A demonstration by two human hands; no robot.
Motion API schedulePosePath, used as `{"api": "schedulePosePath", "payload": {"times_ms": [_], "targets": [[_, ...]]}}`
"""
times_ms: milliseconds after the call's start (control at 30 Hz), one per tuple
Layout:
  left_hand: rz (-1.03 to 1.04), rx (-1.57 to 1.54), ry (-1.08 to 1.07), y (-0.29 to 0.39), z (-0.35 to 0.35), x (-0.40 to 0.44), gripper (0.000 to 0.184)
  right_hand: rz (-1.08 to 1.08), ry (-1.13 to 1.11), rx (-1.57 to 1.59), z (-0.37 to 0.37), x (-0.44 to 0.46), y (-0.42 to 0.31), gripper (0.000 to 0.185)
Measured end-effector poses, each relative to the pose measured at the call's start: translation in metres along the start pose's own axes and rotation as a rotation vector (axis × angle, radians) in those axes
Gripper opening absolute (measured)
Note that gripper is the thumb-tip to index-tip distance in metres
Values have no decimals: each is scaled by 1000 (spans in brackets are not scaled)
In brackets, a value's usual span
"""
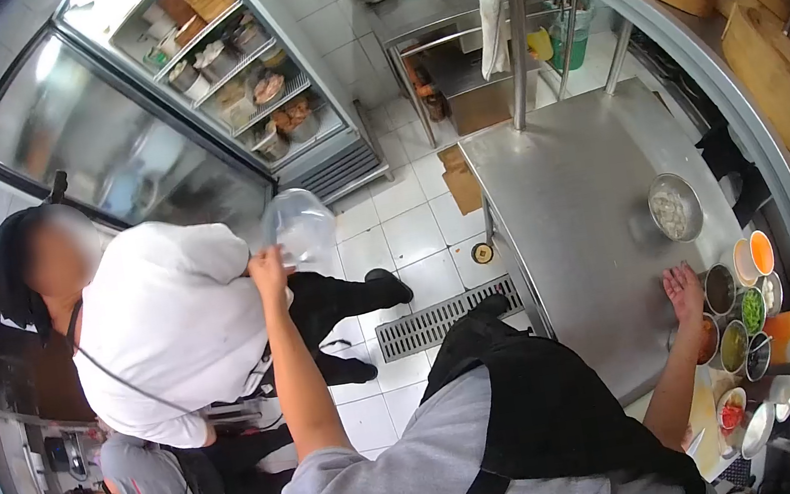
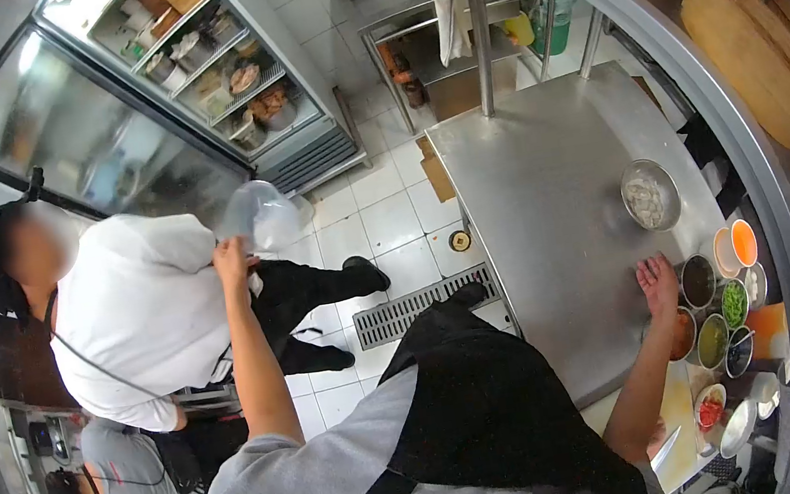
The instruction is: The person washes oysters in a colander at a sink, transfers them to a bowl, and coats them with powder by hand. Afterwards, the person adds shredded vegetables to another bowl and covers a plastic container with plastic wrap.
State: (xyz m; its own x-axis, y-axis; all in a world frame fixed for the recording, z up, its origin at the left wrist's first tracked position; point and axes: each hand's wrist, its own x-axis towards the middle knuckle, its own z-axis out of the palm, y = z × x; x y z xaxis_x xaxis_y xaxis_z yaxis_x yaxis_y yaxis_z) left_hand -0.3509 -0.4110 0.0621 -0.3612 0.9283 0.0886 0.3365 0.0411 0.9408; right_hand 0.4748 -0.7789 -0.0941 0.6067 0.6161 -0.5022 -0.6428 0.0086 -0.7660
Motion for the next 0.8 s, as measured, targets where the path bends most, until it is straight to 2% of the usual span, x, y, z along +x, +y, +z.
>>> {"api": "schedulePosePath", "payload": {"times_ms": [67, 100, 133, 167, 233, 300, 333, 367, 433, 467, 533, 567, 667, 700, 733, 767, 800], "targets": [[24, -36, 360, -22, -28, 16, 37, -9, -2, -2, 13, 2, -1, 56], [61, 133, 420, -62, -56, 36, 39, -20, 6, 4, 22, 1, -3, 56], [16, 151, 386, -54, -62, 21, 40, -24, -29, 19, 24, 2, -3, 55], [72, 179, 519, -38, -49, 0, 39, -31, -58, 36, 24, 6, -1, 55], [392, 600, 550, -52, -23, -17, 38, -54, -74, 47, 30, 6, -2, 57], [67, 160, 254, -51, 16, -38, 34, -64, -64, 21, 38, 1, -1, 61], [-64, -78, 234, -49, 32, -41, 29, -64, -56, 28, 37, -4, -2, 59], [-150, -300, 352, -44, 49, -40, 27, -63, -56, 34, 37, -4, -3, 56], [-256, -464, 561, -36, 53, -23, 29, -77, -44, 38, 49, 6, -7, 53], [-325, -439, 605, -75, 42, 11, 30, -86, -12, 35, 48, 4, -7, 54], [82, 356, 442, -90, 63, 8, 32, -122, 47, 30, 37, 4, -10, 54], [303, 699, 480, -97, 75, 6, 33, -150, 82, 24, 32, 8, -8, 54], [219, 331, -175, -58, 179, -38, 33, -274, 206, 35, 19, 17, -5, 54], [236, 225, -254, -79, 220, -44, 30, -252, 286, -24, 31, 8, -13, 56], [316, 201, -253, -58, 263, -70, 27, -229, 343, -80, 49, 6, -23, 58], [374, 270, -336, -9, 293, -102, 26, -235, 385, -94, 56, 10, -23, 55], [466, 214, -410, -5, 334, -107, 23, -244, 429, -109, 62, 13, -25, 53]]}}
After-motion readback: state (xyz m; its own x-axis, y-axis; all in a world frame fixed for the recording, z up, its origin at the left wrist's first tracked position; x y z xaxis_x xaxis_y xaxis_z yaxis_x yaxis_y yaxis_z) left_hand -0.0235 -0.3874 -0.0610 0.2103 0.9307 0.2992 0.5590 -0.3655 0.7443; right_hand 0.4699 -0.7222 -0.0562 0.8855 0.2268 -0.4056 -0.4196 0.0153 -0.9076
